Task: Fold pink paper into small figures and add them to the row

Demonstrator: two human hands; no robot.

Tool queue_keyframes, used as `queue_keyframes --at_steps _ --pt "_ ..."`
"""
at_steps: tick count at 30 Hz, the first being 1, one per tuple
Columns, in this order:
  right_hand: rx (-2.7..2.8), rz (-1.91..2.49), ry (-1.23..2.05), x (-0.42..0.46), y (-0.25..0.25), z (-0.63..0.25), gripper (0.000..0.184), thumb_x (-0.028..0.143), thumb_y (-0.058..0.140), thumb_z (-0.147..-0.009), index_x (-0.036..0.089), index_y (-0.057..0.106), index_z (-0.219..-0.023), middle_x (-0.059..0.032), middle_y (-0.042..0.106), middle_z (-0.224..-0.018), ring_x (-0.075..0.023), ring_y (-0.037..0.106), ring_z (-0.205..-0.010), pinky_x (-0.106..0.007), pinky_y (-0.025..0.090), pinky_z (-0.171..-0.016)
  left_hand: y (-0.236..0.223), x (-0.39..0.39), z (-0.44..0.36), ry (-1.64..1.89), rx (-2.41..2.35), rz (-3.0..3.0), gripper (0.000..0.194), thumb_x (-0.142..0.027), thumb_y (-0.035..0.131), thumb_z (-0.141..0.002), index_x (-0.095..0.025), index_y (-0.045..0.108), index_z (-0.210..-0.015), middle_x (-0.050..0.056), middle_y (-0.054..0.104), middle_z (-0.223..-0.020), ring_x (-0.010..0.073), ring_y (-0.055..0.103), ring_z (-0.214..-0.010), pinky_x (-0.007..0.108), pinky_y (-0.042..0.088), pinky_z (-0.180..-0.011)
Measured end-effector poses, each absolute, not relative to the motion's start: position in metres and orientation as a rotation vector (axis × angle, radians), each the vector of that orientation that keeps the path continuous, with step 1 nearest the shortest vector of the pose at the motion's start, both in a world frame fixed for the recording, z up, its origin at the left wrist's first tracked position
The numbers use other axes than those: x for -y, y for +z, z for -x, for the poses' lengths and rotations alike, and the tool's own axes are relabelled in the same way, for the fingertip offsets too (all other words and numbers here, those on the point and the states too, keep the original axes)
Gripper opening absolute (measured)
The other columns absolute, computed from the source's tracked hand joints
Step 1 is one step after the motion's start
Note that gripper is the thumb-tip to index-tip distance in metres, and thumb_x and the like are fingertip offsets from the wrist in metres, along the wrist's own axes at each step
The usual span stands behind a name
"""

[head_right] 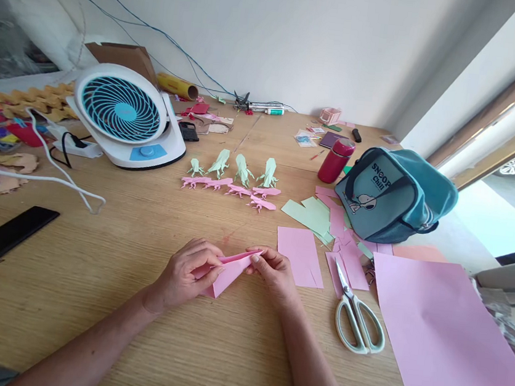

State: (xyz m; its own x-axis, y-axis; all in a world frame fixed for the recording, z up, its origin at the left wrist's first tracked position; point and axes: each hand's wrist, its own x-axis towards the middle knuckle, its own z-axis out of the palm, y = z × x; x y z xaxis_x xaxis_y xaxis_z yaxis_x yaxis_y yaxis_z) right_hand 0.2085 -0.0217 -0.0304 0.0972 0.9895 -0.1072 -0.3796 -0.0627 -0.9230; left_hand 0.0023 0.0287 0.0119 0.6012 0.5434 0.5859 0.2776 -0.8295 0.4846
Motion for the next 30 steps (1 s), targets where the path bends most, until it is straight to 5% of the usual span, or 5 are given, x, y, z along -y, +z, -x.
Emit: queue_keyframes --at_steps 12,25,30 --pt "0.798 0.976 1.309 0.022 -0.030 -0.208 0.026 0.042 0.081 -0.071 0.023 0.068 -0.084 0.0005 0.066 -0.073 -0.0139 0.061 -0.065 -0.027 0.051 -0.065 0.012 -0.026 -0.001 1.081 -0.690 -2.554 0.009 -0.014 0.057 -0.088 -0.020 0.057 -0.082 0.003 0.066 -0.084 0.0158 0.057 -0.079 0.032 0.044 -0.077" --pt "0.850 0.970 1.198 0.022 -0.025 -0.197 0.021 0.039 0.079 -0.074 0.022 0.071 -0.084 0.0010 0.065 -0.071 -0.0134 0.059 -0.064 -0.028 0.051 -0.066 0.052 -0.018 -0.015 0.774 -0.911 -2.834 0.014 -0.029 0.058 -0.090 -0.021 0.064 -0.080 0.002 0.069 -0.086 0.0210 0.057 -0.086 0.047 0.032 -0.095" --pt "0.883 0.958 1.201 0.026 -0.020 -0.190 0.021 0.040 0.078 -0.075 0.022 0.072 -0.085 -0.0008 0.069 -0.075 -0.0149 0.062 -0.068 -0.030 0.053 -0.070 0.065 -0.020 -0.028 0.631 -0.853 -2.828 0.009 -0.025 0.061 -0.089 -0.020 0.063 -0.082 0.002 0.068 -0.084 0.0194 0.058 -0.081 0.038 0.040 -0.082"
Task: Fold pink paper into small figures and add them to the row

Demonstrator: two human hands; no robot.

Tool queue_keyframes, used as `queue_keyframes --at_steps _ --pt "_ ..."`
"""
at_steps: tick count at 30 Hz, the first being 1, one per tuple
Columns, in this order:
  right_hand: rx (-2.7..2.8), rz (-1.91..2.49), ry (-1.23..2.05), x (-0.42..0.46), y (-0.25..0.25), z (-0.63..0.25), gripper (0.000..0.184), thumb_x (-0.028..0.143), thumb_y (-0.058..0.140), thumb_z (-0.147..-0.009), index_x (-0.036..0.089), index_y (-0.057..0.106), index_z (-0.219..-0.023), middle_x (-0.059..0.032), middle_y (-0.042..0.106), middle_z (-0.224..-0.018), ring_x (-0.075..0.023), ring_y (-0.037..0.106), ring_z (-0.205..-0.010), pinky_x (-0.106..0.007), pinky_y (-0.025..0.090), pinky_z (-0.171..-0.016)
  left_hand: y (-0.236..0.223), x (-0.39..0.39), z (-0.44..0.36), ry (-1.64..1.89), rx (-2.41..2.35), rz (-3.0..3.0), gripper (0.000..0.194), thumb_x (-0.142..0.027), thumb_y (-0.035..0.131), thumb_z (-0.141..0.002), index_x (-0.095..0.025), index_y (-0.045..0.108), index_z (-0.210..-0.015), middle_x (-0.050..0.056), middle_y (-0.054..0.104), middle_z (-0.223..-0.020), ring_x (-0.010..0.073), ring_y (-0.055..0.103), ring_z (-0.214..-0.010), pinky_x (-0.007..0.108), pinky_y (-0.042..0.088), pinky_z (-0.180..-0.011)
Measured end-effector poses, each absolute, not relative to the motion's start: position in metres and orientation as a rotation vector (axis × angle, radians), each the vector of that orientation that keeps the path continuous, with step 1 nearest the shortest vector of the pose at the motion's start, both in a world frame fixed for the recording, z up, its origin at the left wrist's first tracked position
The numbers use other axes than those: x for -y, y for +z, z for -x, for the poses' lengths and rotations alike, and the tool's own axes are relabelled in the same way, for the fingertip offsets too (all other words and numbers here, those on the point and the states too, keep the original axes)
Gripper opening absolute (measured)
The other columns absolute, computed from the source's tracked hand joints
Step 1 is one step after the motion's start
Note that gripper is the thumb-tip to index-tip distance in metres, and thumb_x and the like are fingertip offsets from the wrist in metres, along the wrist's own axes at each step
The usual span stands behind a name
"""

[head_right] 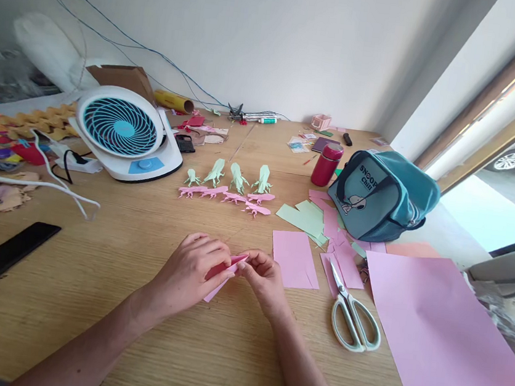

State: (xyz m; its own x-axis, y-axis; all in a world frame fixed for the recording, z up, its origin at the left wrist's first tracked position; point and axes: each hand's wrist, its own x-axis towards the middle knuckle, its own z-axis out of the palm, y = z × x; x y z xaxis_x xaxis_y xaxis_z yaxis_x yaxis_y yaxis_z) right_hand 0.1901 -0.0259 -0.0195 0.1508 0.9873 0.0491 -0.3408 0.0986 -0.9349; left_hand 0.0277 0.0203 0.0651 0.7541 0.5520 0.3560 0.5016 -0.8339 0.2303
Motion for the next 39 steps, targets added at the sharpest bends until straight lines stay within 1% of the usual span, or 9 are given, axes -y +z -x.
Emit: queue_keyframes --at_steps 2,4,10,15,19,25,33,39 --pt "0.887 0.956 1.203 0.027 -0.020 -0.189 0.022 0.041 0.078 -0.075 0.023 0.072 -0.085 -0.0015 0.070 -0.078 -0.0155 0.063 -0.070 -0.031 0.054 -0.072 0.067 -0.021 -0.033 0.609 -0.857 -2.836 0.009 -0.021 0.061 -0.089 -0.019 0.061 -0.080 0.002 0.066 -0.082 0.0186 0.059 -0.078 0.035 0.041 -0.074" --pt "0.889 0.944 1.193 0.027 -0.020 -0.190 0.021 0.041 0.078 -0.075 0.023 0.072 -0.086 -0.0015 0.071 -0.080 -0.0156 0.063 -0.071 -0.032 0.054 -0.074 0.068 -0.021 -0.038 0.596 -0.871 -2.852 0.011 -0.018 0.060 -0.089 -0.019 0.060 -0.078 0.002 0.065 -0.080 0.0179 0.059 -0.076 0.034 0.041 -0.071" --pt "0.860 0.916 1.140 0.026 -0.020 -0.193 0.018 0.037 0.075 -0.079 0.025 0.071 -0.091 -0.0012 0.071 -0.088 -0.0156 0.063 -0.077 -0.031 0.055 -0.076 0.068 -0.018 -0.047 0.619 -0.895 -2.926 0.009 -0.015 0.058 -0.090 -0.018 0.059 -0.081 0.003 0.064 -0.082 0.0182 0.059 -0.076 0.034 0.042 -0.070" --pt "0.822 0.889 1.127 0.026 -0.018 -0.193 0.016 0.035 0.076 -0.078 0.024 0.070 -0.088 -0.0006 0.069 -0.083 -0.0148 0.063 -0.075 -0.030 0.055 -0.073 0.068 -0.017 -0.049 0.617 -0.878 -2.974 0.013 -0.016 0.057 -0.090 -0.018 0.057 -0.077 0.003 0.063 -0.078 0.0186 0.058 -0.072 0.034 0.041 -0.068" --pt "0.818 0.885 1.148 0.026 -0.019 -0.194 0.014 0.034 0.076 -0.079 0.024 0.070 -0.086 -0.0005 0.071 -0.083 -0.0149 0.063 -0.074 -0.030 0.054 -0.075 0.068 -0.018 -0.048 0.621 -0.862 -2.978 0.014 -0.017 0.058 -0.091 -0.018 0.057 -0.077 0.003 0.063 -0.078 0.0187 0.057 -0.072 0.035 0.041 -0.069" --pt "0.756 0.849 1.207 0.026 -0.018 -0.196 0.013 0.033 0.079 -0.076 0.024 0.072 -0.083 0.0008 0.070 -0.080 -0.0130 0.062 -0.070 -0.028 0.052 -0.072 0.066 -0.018 -0.048 0.635 -0.847 -2.956 0.016 -0.017 0.058 -0.091 -0.018 0.057 -0.075 0.003 0.063 -0.077 0.0187 0.057 -0.072 0.034 0.040 -0.068" --pt "0.740 0.790 1.247 0.026 -0.019 -0.198 0.014 0.034 0.080 -0.075 0.023 0.074 -0.082 0.0008 0.069 -0.077 -0.0119 0.060 -0.069 -0.026 0.049 -0.071 0.070 -0.016 -0.049 0.554 -0.869 -2.914 0.016 -0.014 0.055 -0.091 -0.017 0.058 -0.076 0.003 0.063 -0.080 0.0179 0.057 -0.075 0.033 0.041 -0.070" --pt "0.723 0.780 1.244 0.025 -0.019 -0.198 0.014 0.034 0.081 -0.073 0.023 0.074 -0.079 0.0010 0.068 -0.076 -0.0117 0.059 -0.068 -0.026 0.049 -0.069 0.071 -0.015 -0.049 0.555 -0.862 -2.926 0.016 -0.016 0.054 -0.092 -0.017 0.059 -0.078 0.003 0.063 -0.080 0.0179 0.056 -0.075 0.034 0.041 -0.070"
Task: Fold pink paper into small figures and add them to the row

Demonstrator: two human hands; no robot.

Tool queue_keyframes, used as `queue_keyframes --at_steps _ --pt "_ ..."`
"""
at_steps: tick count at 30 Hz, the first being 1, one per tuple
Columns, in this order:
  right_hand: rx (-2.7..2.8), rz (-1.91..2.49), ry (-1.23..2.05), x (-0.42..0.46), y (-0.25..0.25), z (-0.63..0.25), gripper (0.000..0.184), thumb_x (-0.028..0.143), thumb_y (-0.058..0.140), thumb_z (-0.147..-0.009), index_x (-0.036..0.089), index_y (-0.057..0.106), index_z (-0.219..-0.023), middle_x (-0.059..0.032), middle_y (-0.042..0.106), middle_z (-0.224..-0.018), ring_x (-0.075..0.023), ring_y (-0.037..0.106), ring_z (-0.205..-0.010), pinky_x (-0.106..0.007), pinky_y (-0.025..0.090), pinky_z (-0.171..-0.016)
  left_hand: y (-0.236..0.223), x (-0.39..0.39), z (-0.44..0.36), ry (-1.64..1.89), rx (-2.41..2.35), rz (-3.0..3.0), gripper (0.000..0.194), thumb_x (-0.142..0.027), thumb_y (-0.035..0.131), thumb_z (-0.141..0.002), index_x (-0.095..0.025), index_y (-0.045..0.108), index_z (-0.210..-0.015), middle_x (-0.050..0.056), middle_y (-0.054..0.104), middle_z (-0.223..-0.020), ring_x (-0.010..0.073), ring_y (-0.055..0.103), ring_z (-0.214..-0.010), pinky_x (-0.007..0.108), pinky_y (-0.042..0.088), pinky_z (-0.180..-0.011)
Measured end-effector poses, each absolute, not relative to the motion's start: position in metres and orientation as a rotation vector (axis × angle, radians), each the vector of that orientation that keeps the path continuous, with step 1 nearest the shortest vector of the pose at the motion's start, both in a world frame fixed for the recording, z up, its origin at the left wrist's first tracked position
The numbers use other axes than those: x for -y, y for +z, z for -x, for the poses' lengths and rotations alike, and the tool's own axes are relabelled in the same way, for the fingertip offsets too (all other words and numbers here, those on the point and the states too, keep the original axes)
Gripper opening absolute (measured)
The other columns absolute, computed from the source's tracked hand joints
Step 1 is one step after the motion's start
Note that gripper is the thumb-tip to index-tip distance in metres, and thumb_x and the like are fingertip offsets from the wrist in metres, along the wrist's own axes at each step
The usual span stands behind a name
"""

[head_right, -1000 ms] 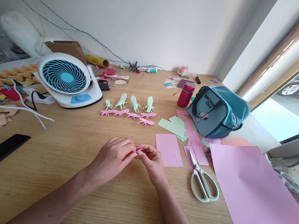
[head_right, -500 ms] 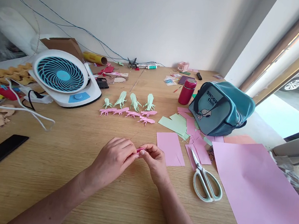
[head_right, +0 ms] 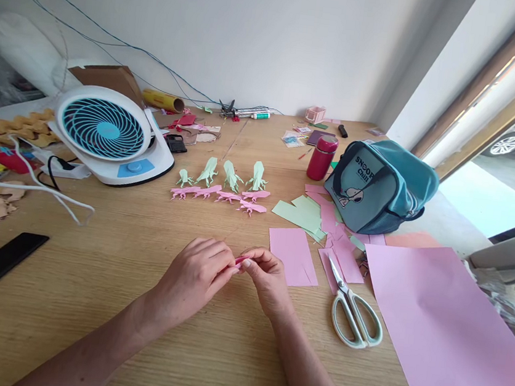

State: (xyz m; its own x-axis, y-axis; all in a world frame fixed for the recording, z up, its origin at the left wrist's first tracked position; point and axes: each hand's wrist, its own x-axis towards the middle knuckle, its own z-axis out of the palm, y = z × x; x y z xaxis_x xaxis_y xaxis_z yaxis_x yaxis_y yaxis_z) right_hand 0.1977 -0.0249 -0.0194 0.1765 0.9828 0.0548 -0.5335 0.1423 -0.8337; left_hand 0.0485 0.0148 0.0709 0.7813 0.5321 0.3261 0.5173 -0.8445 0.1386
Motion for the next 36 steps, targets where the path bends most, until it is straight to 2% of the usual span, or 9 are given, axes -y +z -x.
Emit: queue_keyframes --at_steps 19,36 --pt "0.759 0.713 1.228 0.0248 -0.0218 -0.1981 0.006 0.030 0.077 -0.079 0.024 0.075 -0.079 0.0006 0.068 -0.078 -0.0120 0.058 -0.072 -0.025 0.046 -0.070 0.0707 -0.0138 -0.0484 0.566 -0.845 -2.936 0.016 -0.017 0.053 -0.093 -0.017 0.059 -0.079 0.003 0.063 -0.080 0.0184 0.057 -0.076 0.034 0.040 -0.071" --pt "0.773 0.742 1.211 0.0250 -0.0191 -0.1987 0.009 0.033 0.078 -0.076 0.025 0.075 -0.076 0.0004 0.066 -0.075 -0.0133 0.057 -0.072 -0.026 0.046 -0.070 0.0718 -0.0139 -0.0478 0.563 -0.843 -2.904 0.016 -0.017 0.053 -0.093 -0.017 0.059 -0.078 0.003 0.064 -0.080 0.0176 0.057 -0.075 0.033 0.041 -0.071"
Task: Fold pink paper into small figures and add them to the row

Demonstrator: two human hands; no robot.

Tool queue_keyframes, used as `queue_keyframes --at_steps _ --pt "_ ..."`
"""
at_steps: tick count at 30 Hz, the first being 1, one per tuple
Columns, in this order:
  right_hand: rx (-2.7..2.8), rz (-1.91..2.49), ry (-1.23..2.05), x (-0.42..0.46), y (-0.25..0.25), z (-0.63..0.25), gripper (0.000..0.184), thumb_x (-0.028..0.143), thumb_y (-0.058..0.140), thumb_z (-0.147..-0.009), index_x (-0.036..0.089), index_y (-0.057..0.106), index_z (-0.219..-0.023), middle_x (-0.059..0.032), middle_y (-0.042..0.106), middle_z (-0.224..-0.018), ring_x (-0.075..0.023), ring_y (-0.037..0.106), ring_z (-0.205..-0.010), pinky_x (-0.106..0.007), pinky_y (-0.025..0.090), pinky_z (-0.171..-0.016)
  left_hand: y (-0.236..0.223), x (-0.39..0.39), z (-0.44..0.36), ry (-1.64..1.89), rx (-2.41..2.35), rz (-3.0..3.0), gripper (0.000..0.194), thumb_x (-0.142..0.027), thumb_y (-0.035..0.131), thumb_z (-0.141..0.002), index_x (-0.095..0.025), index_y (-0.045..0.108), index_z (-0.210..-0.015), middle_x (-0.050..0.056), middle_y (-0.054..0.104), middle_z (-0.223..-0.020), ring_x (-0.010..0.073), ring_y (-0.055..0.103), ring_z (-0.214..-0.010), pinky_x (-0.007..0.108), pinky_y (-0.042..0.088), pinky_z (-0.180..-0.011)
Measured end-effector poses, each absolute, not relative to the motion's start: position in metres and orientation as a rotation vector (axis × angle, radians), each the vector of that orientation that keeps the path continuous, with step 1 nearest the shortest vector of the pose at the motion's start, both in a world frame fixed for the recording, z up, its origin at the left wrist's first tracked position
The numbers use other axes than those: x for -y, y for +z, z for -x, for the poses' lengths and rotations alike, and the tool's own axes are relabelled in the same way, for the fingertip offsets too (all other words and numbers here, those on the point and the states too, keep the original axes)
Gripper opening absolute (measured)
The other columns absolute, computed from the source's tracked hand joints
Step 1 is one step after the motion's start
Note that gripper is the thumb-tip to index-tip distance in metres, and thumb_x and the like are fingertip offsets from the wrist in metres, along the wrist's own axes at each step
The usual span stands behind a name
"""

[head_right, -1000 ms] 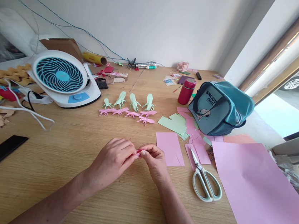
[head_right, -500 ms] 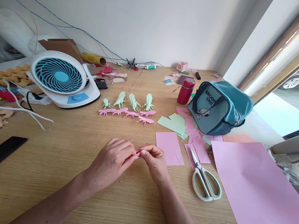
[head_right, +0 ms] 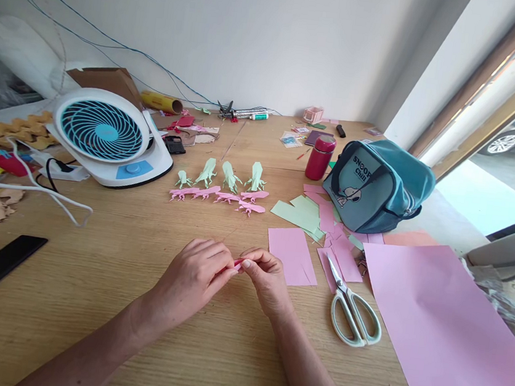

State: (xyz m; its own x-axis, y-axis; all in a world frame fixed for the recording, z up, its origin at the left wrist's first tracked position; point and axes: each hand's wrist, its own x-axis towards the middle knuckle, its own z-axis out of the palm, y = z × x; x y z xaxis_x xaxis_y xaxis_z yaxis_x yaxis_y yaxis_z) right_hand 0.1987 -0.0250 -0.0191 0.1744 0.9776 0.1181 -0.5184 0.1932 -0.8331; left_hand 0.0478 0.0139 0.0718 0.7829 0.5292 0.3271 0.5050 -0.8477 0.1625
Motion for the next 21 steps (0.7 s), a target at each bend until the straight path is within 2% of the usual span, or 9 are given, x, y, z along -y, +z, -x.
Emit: queue_keyframes --at_steps 10,21 --pt "0.755 0.805 1.214 0.0251 -0.0170 -0.1985 0.016 0.038 0.082 -0.071 0.025 0.074 -0.074 -0.0004 0.066 -0.074 -0.0150 0.057 -0.069 -0.029 0.048 -0.068 0.0740 -0.0126 -0.0479 0.530 -0.850 -2.885 0.017 -0.017 0.053 -0.093 -0.017 0.060 -0.078 0.003 0.064 -0.080 0.0180 0.058 -0.075 0.033 0.041 -0.071" --pt "0.761 0.753 1.226 0.0261 -0.0157 -0.1980 0.012 0.033 0.080 -0.074 0.024 0.073 -0.073 0.0004 0.065 -0.073 -0.0136 0.056 -0.070 -0.027 0.046 -0.069 0.0747 -0.0141 -0.0476 0.516 -0.842 -2.868 0.017 -0.016 0.052 -0.093 -0.016 0.059 -0.078 0.003 0.064 -0.081 0.0177 0.058 -0.076 0.033 0.042 -0.072"
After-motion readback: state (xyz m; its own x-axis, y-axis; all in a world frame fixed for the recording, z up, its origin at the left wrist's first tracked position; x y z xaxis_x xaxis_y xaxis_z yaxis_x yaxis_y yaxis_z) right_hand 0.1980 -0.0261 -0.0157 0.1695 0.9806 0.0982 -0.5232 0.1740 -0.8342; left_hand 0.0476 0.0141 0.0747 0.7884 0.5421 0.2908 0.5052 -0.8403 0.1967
